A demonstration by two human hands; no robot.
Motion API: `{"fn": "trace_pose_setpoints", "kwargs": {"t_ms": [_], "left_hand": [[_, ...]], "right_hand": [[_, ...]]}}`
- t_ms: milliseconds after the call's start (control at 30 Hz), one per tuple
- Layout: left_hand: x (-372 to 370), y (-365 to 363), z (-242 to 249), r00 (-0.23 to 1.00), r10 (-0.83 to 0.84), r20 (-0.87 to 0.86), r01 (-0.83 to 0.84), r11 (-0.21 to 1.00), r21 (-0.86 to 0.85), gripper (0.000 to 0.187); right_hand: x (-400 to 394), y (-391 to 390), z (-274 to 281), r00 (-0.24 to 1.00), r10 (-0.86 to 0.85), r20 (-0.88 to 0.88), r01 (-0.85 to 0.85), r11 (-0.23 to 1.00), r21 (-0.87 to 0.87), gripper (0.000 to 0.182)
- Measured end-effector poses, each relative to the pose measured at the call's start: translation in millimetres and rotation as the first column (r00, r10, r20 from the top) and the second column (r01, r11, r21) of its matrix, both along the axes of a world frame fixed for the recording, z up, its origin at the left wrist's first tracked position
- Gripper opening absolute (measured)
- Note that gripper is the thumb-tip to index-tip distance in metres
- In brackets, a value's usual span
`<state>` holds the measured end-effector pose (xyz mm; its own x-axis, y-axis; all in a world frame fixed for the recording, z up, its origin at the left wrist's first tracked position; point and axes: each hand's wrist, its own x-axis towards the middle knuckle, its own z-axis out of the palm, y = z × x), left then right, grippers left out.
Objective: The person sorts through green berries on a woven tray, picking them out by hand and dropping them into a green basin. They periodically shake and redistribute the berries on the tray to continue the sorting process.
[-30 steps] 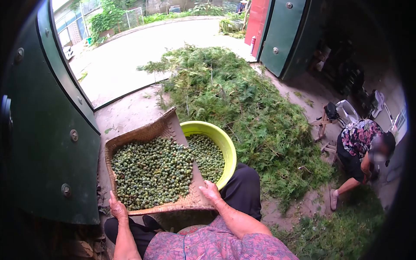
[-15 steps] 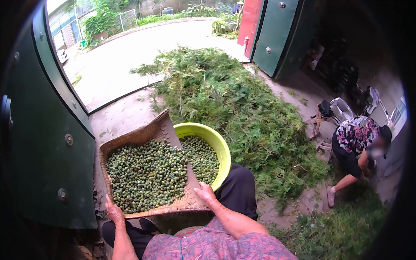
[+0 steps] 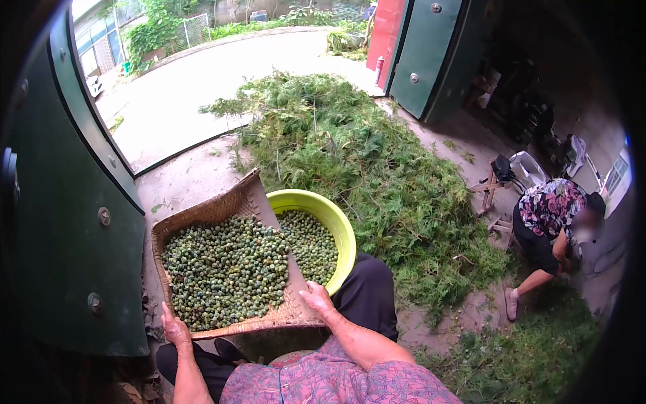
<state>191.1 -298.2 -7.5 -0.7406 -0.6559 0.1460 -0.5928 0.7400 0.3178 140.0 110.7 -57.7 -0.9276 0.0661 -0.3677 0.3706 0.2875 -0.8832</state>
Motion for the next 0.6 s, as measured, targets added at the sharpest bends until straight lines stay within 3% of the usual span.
{"fn": "trace_pose_setpoints", "kwargs": {"t_ms": [233,267,333,367,400,467,533,600], "left_hand": [[-1.7,1.8,6.1,0.999,0.001,0.037,-0.002,0.999,0.035,0.061],[-2.1,4.4,10.8,0.999,0.005,0.041,-0.007,0.999,0.048,0.062],[0.8,1.3,5.1,0.999,-0.038,-0.030,0.038,0.999,0.023,0.060],[0.9,2.2,5.7,0.998,-0.040,-0.048,0.040,0.999,0.011,0.059],[-0.3,5.7,10.2,1.000,-0.003,0.003,0.003,1.000,0.009,0.061],[-0.9,3.8,9.6,1.000,-0.019,0.022,0.019,1.000,-0.009,0.064],[-2.0,3.5,10.7,1.000,-0.016,0.022,0.016,1.000,-0.012,0.067],[-2.0,-0.2,8.6,0.998,-0.025,0.062,0.026,1.000,-0.006,0.068]], "right_hand": [[-3.0,4.9,-35.9,0.999,-0.045,-0.005,0.044,0.994,-0.103,0.039],[1.3,-1.7,7.0,0.998,-0.062,0.026,0.065,0.992,-0.109,0.038],[4.5,0.2,13.0,0.995,-0.088,0.053,0.099,0.956,-0.277,0.039],[3.9,0.4,10.8,0.996,-0.079,0.032,0.084,0.967,-0.239,0.036],[4.8,-2.4,27.9,1.000,-0.021,-0.014,0.021,0.998,-0.052,0.034],[5.8,-1.1,9.4,0.996,-0.085,-0.008,0.081,0.970,-0.231,0.032],[4.6,-4.0,34.7,0.994,-0.045,0.099,0.062,0.981,-0.184,0.030],[6.9,-0.9,24.9,0.987,-0.090,0.136,0.137,0.907,-0.397,0.026]]}}
